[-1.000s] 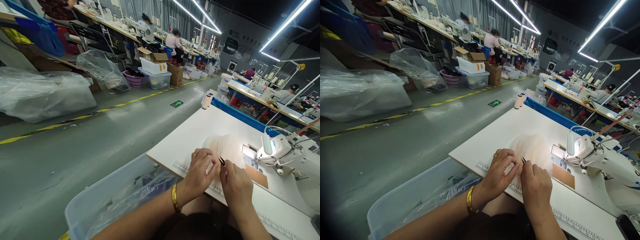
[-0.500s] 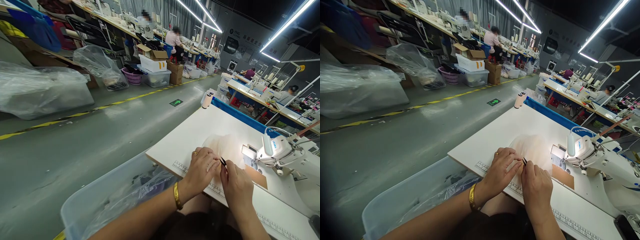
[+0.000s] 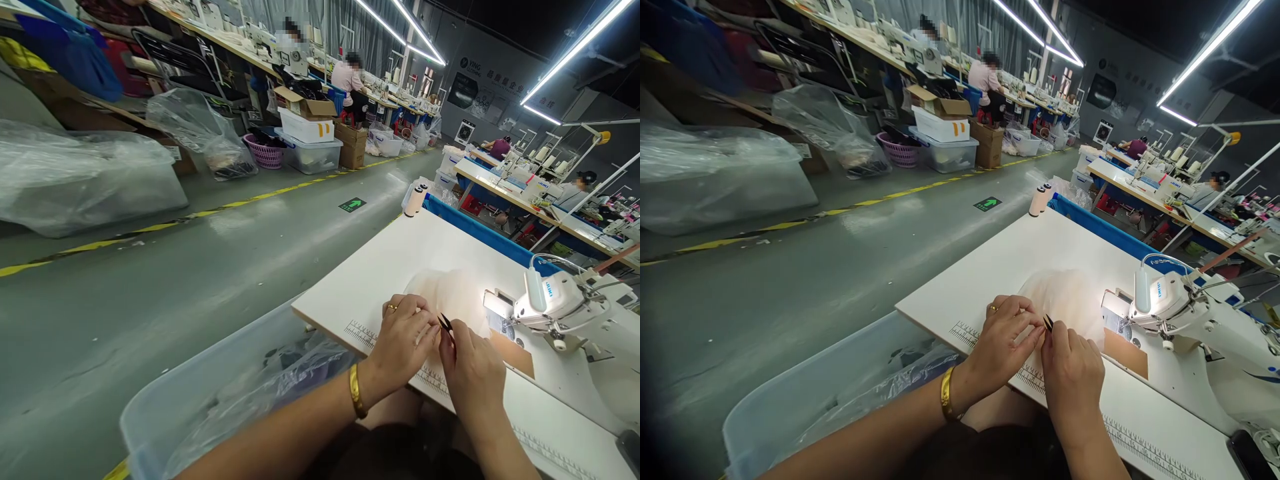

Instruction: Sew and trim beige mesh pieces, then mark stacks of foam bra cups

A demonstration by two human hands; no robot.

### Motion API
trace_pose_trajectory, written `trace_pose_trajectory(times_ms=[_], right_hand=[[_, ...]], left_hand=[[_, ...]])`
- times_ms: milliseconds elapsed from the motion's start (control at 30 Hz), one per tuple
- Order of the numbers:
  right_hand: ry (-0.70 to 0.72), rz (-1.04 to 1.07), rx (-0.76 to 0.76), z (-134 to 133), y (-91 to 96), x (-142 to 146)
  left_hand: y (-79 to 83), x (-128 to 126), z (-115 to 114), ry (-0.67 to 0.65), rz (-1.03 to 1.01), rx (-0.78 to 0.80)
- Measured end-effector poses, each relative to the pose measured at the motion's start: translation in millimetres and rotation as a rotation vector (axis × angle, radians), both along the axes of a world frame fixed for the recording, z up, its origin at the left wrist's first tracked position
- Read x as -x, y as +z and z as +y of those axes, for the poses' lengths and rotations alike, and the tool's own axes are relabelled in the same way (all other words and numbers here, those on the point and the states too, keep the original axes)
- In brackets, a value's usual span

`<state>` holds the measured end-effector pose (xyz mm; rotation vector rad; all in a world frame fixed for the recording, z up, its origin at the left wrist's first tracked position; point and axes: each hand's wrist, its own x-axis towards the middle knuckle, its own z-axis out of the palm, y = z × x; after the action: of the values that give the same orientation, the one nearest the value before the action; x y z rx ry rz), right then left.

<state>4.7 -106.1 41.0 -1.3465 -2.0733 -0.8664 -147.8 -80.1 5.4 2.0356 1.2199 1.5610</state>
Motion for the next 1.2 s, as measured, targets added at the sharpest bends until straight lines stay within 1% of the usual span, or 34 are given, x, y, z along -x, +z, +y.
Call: trace_pose_trajectory(times_ms=[133,233,433,567,633,700,767,833,900,967,1067,1133,1200], right_hand=[[0.01,-0.004,-0.014,1,0.9,1],[0.015,-0.005,-0.016,1,0.7,1],[0.024,-0.002,0.014,2,-1.1,3],[0.023,0.008,0.011,1,-0.1,2],[0.063,0.041,0.001,-4,-0.5,0],[0.132,0.097,0.003,-11,-3.4,-5],[0.188,0.17,0.04,-20,-9.1,-11],[0.181,0.247,0.116,-27,-15.3,-17],[0.122,0.317,0.19,-32,-18.6,-20],[0.071,0.371,0.234,-35,-16.6,-19],[0.05,0.406,0.258,-36,-7.3,-14],[0.068,0.402,0.262,-37,-2.5,-11],[0.094,0.379,0.272,-38,-2.2,-9]], left_hand=[[2.1,2,-2,-0.035,-0.033,-0.013],[0.6,4,-4,-0.056,-0.04,-0.011],[-4.2,4,-6,-0.063,-0.039,-0.023],[-4.5,3,-9,-0.07,-0.04,-0.044],[-3.8,7,-12,-0.078,-0.049,-0.076],[-3.8,16,-15,-0.089,-0.063,-0.097],[-5.3,27,-16,-0.108,-0.069,-0.095],[-8.0,39,-13,-0.089,-0.067,-0.06],[-10.4,46,-7,-0.011,-0.083,-0.008],[-10.5,50,1,0.05,-0.096,0.047],[-7.2,52,11,0.026,-0.057,0.093],[-6.2,54,16,0.014,-0.016,0.138],[-8.7,57,19,0.018,0.043,0.214]])
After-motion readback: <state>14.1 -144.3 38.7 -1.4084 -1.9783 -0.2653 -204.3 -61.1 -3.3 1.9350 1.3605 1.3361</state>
